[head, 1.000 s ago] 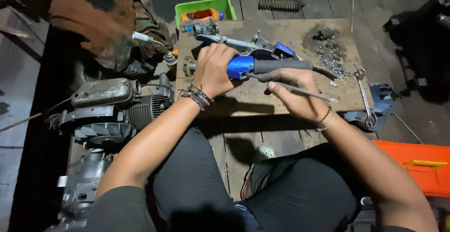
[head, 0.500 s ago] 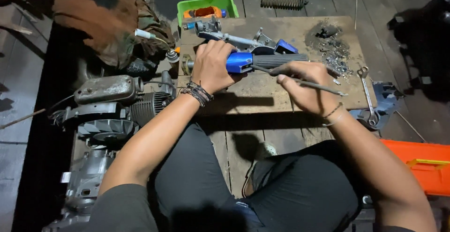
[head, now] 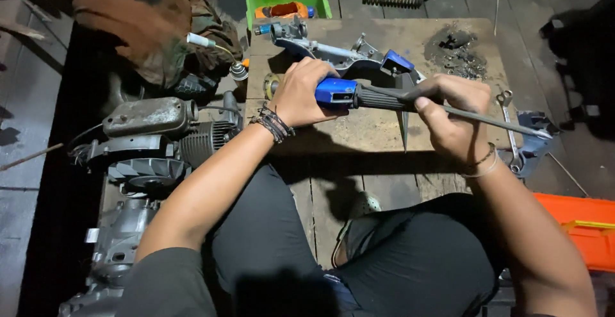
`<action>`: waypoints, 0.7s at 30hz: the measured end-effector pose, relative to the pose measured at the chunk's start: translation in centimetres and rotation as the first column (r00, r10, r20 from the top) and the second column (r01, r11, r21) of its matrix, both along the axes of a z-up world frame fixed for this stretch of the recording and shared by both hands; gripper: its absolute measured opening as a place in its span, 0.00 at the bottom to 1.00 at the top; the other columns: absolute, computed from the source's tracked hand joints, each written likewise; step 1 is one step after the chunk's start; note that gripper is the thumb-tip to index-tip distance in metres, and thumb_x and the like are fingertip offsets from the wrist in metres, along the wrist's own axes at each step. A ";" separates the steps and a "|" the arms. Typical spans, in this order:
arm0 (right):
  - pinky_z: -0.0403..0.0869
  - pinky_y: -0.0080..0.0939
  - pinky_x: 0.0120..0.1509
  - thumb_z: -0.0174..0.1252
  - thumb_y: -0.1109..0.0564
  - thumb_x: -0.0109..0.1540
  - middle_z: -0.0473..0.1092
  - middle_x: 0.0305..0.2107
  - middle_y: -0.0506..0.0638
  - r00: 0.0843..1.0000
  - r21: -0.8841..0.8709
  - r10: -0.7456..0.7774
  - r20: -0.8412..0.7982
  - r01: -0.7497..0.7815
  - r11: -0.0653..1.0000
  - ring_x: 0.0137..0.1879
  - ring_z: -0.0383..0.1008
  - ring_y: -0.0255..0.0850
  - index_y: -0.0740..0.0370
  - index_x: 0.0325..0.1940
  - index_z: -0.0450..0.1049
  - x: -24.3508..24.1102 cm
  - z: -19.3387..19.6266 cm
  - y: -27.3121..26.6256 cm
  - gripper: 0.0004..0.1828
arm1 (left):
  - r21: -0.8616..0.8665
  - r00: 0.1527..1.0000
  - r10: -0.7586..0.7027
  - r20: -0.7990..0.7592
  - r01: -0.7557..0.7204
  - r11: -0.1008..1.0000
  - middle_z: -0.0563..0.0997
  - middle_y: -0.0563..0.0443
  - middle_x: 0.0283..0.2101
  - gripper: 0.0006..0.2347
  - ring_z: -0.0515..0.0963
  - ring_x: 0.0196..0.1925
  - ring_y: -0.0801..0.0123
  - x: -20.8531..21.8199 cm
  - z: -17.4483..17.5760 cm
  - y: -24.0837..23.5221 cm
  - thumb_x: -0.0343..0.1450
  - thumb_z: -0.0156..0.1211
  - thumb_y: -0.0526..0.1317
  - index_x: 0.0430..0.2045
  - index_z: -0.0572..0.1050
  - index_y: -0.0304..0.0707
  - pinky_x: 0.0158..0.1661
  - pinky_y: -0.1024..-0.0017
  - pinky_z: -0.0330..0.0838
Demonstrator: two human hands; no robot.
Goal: Adjusting and assembling mechanical components of a motorcycle engine on a workbench using hand tools.
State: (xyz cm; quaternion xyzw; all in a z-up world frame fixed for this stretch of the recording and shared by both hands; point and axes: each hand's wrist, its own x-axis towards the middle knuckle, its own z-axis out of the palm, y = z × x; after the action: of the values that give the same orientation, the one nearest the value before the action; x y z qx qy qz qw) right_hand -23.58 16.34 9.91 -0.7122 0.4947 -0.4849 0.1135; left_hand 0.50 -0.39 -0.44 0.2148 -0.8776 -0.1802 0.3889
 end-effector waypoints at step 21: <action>0.68 0.50 0.32 0.57 0.58 0.65 0.68 0.16 0.58 0.963 -0.043 0.077 -0.259 -0.091 0.995 0.24 0.70 0.59 0.63 0.30 0.76 0.8 1.0 0.4 0.10 | -0.078 0.989 0.114 0.099 -0.106 0.991 0.78 0.56 0.37 0.24 0.77 0.46 0.61 -0.5 -1.8 -0.6 0.54 0.77 0.54 0.39 0.75 0.48 0.51 0.64 0.67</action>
State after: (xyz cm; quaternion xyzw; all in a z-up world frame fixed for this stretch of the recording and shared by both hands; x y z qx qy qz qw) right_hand -22.75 16.75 10.93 -0.7921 0.4613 -0.3967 0.0496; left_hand -0.05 -0.99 -2.22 0.2577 -0.8893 -0.1151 0.3598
